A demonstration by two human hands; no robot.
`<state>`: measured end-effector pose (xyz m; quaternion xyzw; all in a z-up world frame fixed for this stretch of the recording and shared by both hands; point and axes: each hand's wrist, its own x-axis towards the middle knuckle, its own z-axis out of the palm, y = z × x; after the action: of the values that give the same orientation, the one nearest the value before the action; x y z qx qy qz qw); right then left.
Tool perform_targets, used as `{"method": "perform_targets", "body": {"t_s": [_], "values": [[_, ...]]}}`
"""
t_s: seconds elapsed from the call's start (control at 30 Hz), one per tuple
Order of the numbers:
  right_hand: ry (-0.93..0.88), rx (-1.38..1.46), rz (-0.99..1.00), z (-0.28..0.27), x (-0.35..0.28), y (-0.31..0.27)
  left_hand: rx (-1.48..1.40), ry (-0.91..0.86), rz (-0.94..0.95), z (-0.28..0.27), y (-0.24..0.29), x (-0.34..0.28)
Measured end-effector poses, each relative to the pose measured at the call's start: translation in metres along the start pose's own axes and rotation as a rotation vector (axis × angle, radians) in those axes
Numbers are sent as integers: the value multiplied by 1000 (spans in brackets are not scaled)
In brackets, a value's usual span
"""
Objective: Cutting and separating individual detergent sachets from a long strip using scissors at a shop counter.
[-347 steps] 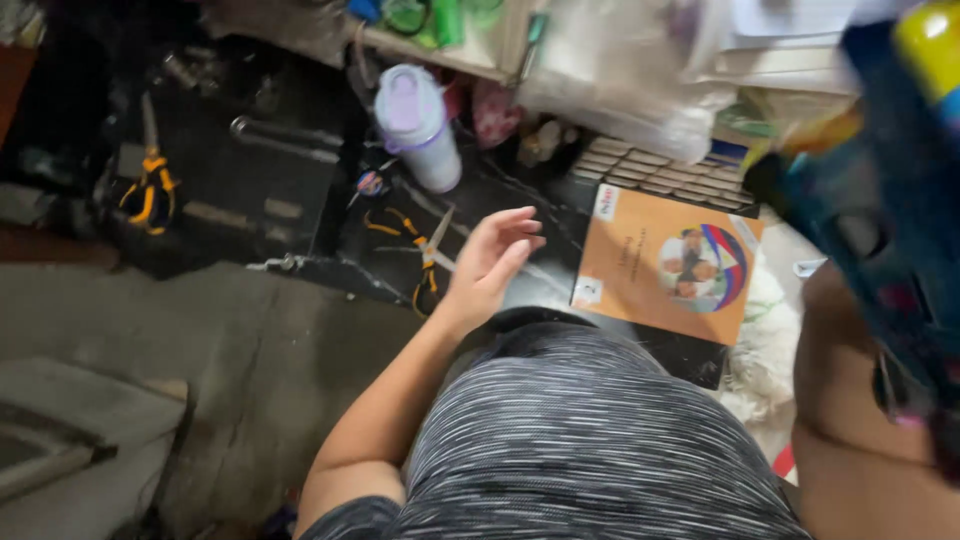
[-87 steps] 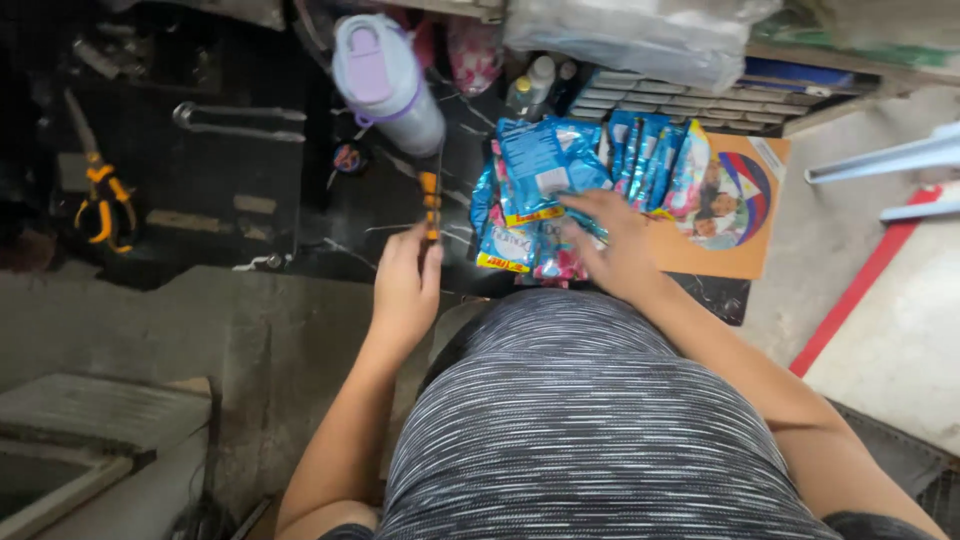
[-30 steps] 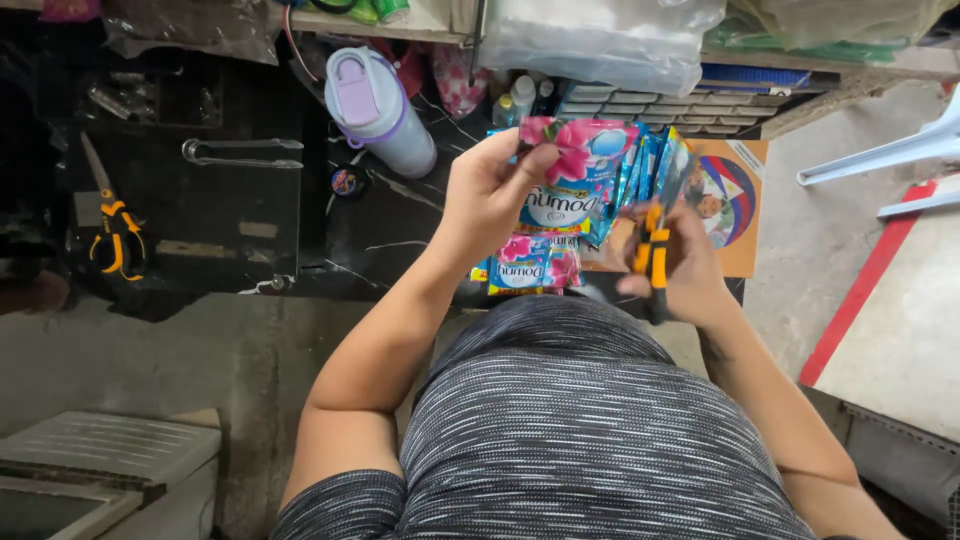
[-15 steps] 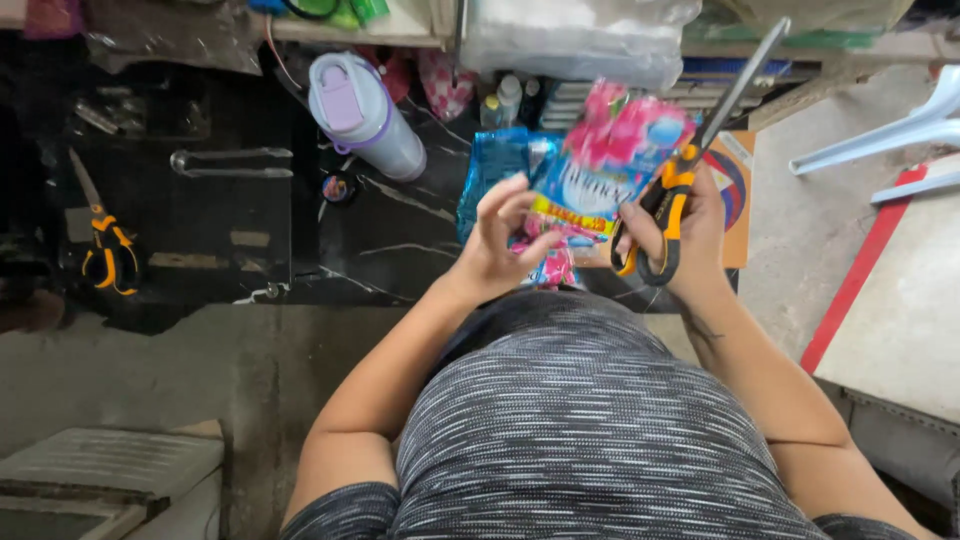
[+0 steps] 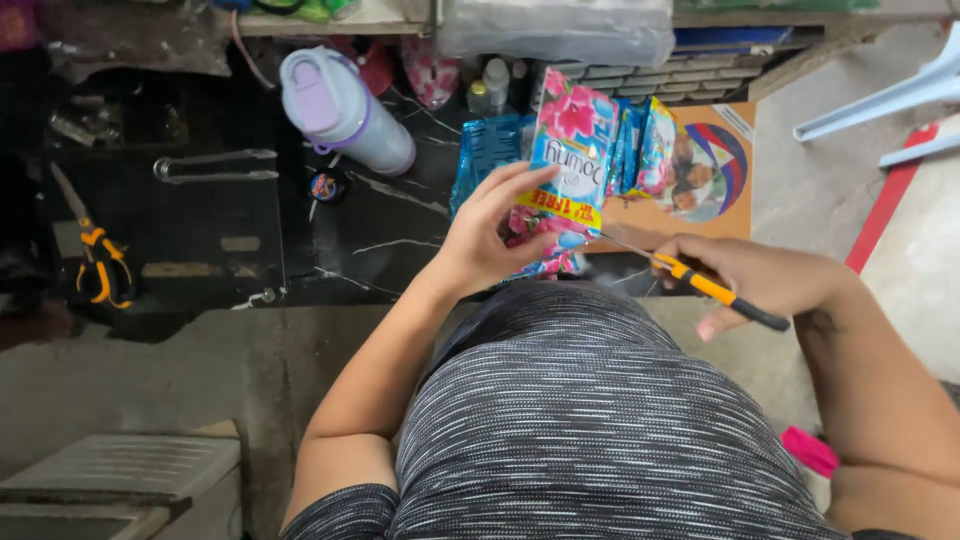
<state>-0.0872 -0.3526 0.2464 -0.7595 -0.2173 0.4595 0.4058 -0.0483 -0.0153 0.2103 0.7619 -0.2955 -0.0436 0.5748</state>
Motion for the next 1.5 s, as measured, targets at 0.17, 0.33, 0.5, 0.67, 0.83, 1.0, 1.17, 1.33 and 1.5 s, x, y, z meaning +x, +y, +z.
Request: {"method": "perform_targets", "body": {"t_s": [0.17, 0.33, 0.5, 0.67, 0.83, 1.0, 1.17, 1.33, 1.5], "values": [[-6, -19, 42, -9, 5, -12, 23, -44, 3, 8, 5, 4], [17, -77, 114, -8, 10, -23, 0, -42, -14, 10, 4, 2], [60, -105, 221, -7, 13, -28, -64, -70, -35, 3, 6, -1], [114, -129, 263, -5, 21, -24, -45, -60, 2, -2, 4, 1], [95, -100, 281, -3, 34, -35, -131, -95, 76, 2, 2, 2], [144, -21, 227, -2, 36, -28, -180, -100, 6, 0, 2, 2], [242, 52, 142, 10, 44, -19, -343, -61, -54, 10, -15, -2], [691, 313, -170, 45, 87, 3, -664, 26, -164, 18, -39, -10], [901, 396, -399, 56, 113, 6, -722, 457, -187, 18, -103, -48]]}}
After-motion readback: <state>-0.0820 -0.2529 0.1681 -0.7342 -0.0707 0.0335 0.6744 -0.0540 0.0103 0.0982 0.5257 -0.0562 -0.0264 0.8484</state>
